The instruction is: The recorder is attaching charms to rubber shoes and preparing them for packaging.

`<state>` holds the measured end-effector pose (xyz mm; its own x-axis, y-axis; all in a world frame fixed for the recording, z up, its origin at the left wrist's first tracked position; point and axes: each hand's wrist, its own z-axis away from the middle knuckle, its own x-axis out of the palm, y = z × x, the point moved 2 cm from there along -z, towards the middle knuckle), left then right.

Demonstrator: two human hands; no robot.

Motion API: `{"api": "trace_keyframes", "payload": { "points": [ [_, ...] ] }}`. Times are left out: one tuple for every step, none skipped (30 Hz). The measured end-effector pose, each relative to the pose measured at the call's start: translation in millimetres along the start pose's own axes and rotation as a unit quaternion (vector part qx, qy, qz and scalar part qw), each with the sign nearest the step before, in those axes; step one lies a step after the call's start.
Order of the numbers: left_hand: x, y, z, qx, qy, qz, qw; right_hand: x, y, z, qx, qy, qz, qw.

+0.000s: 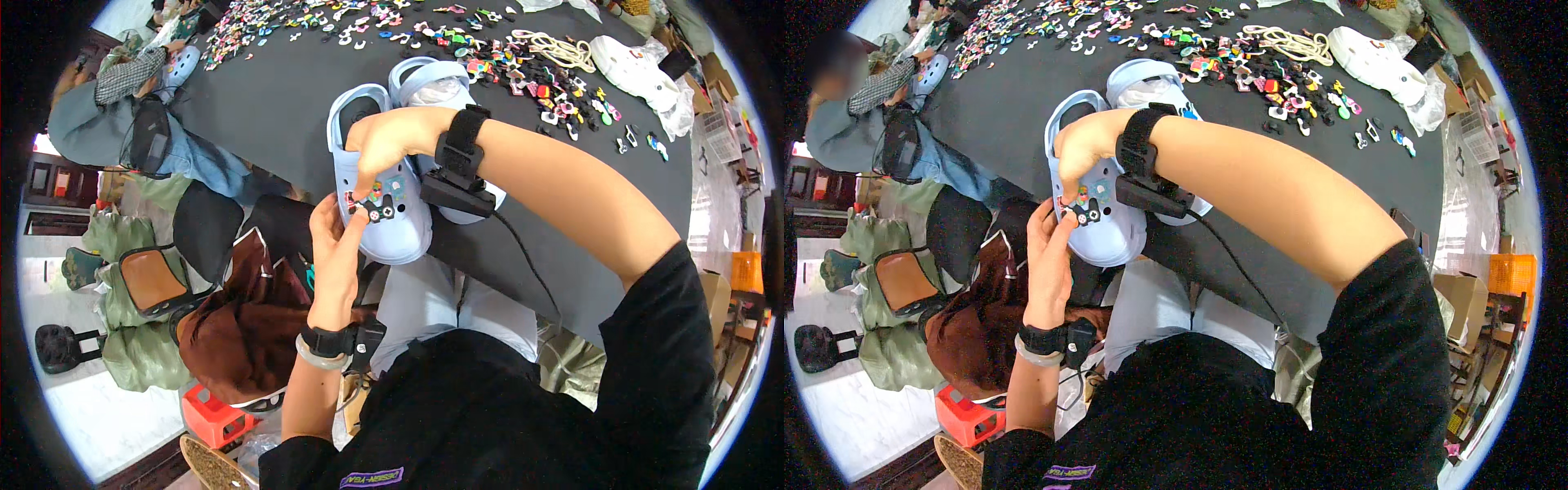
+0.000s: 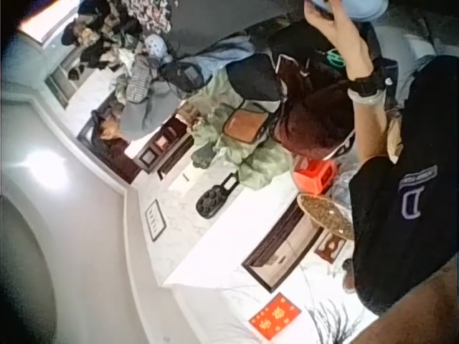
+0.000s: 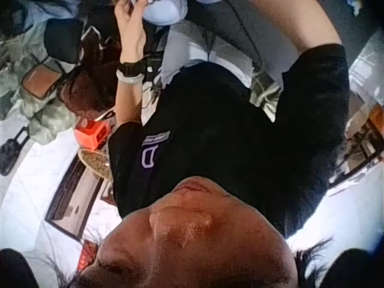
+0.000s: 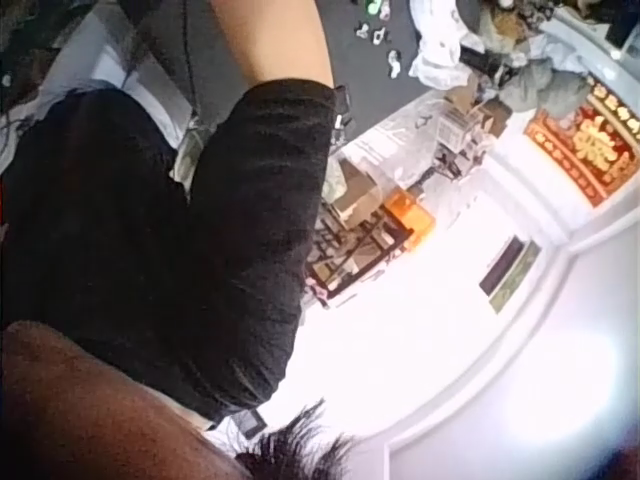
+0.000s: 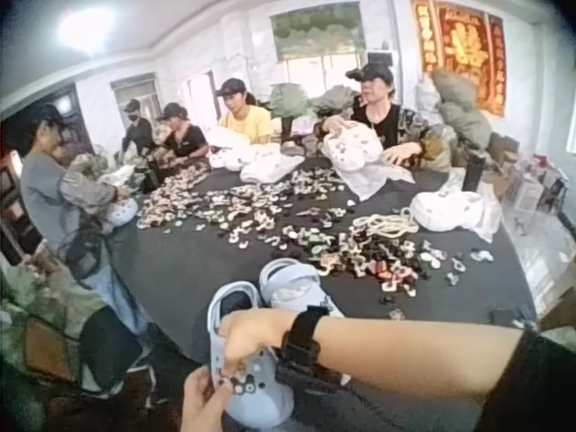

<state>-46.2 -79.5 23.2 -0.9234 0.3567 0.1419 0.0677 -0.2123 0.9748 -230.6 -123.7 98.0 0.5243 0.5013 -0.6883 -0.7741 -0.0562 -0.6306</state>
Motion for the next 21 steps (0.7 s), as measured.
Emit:
{"api": "trace_keyframes", "payload": {
  "points": [
    [0.0, 2.1, -0.3, 0.000, 0.002, -0.003, 1.000, -0.3, -1.7, 1.0, -0.004, 0.000, -0.001, 1.000],
    [1.3, 4.5, -0.9, -0.008, -0.009, -0.011, 1.000, -0.8, -2.9, 1.7, 0.005, 0.007, 0.016, 1.000],
    [2.0, 5.8, -1.6, -0.016, -0.019, -0.019, 1.000, -1.3, -3.8, 2.1, 0.013, 0.014, 0.033, 0.999],
    [0.3, 6.4, -3.2, -0.027, -0.026, -0.020, 0.999, -2.0, -4.8, 2.0, 0.011, 0.005, 0.030, 0.999],
    [0.2, 7.1, -3.2, -0.026, -0.024, -0.023, 0.999, -3.1, -4.6, 3.1, 0.007, 0.006, 0.029, 1.000],
    [1.3, 7.3, -2.6, -0.021, -0.020, -0.027, 0.999, -3.8, -4.5, 4.7, -0.011, -0.002, -0.023, 1.000],
    [2.6, 7.1, -3.1, -0.015, -0.019, -0.030, 0.999, -5.9, -6.0, 7.3, -0.027, -0.009, -0.076, 0.997],
    [1.5, 9.3, -3.8, -0.029, -0.028, -0.021, 0.999, -8.0, -7.8, 8.3, -0.028, -0.009, -0.077, 0.997],
    [-0.5, 8.7, -4.0, -0.030, -0.027, -0.022, 0.999, -9.0, -9.6, 9.1, -0.021, -0.020, -0.074, 0.997],
    [-1.4, 7.1, -4.3, -0.031, -0.031, -0.013, 0.999, -9.5, -9.3, 9.7, -0.013, -0.030, -0.071, 0.997],
    [-2.1, 5.1, -4.7, -0.031, -0.034, -0.004, 0.999, -8.5, -7.3, 9.4, -0.012, -0.030, -0.072, 0.997],
    [-2.6, 3.2, -5.4, -0.032, -0.034, -0.003, 0.999, -7.2, -5.5, 9.4, -0.023, -0.016, -0.075, 0.997],
    [-3.1, 2.2, -6.6, -0.025, -0.035, -0.005, 0.999, -6.4, -3.0, 8.1, -0.035, -0.001, -0.078, 0.996],
    [-3.6, 1.2, -7.5, -0.018, -0.036, -0.006, 0.999, -4.9, -0.6, 6.2, -0.035, -0.002, -0.077, 0.996],
    [-3.5, -0.5, -7.8, -0.018, -0.036, -0.004, 0.999, -3.6, 1.8, 4.2, -0.028, 0.004, -0.037, 0.999],
    [-3.0, -1.8, -8.1, 0.000, -0.037, -0.012, 0.999, -2.7, 3.2, 1.8, -0.022, 0.010, 0.004, 1.000],
    [-1.8, -2.0, -8.0, 0.018, -0.039, -0.019, 0.999, -2.2, 4.9, 0.4, -0.021, 0.009, 0.005, 1.000],
    [-0.8, -1.3, -7.1, 0.014, -0.036, -0.014, 0.999, -1.7, 6.7, -0.5, -0.020, 0.000, -0.002, 1.000],
    [-2.7, -1.4, -7.6, 0.015, -0.035, -0.011, 0.999, -1.0, 7.1, -1.5, -0.018, -0.008, -0.008, 1.000],
    [-5.1, -2.1, -9.4, 0.002, -0.041, 0.007, 0.999, -1.7, 6.5, -3.9, -0.025, -0.013, 0.002, 1.000],
    [-7.8, -1.5, -11.3, -0.011, -0.048, 0.025, 0.998, -2.6, 5.8, -5.4, -0.024, -0.015, 0.007, 1.000]
  ]
}}
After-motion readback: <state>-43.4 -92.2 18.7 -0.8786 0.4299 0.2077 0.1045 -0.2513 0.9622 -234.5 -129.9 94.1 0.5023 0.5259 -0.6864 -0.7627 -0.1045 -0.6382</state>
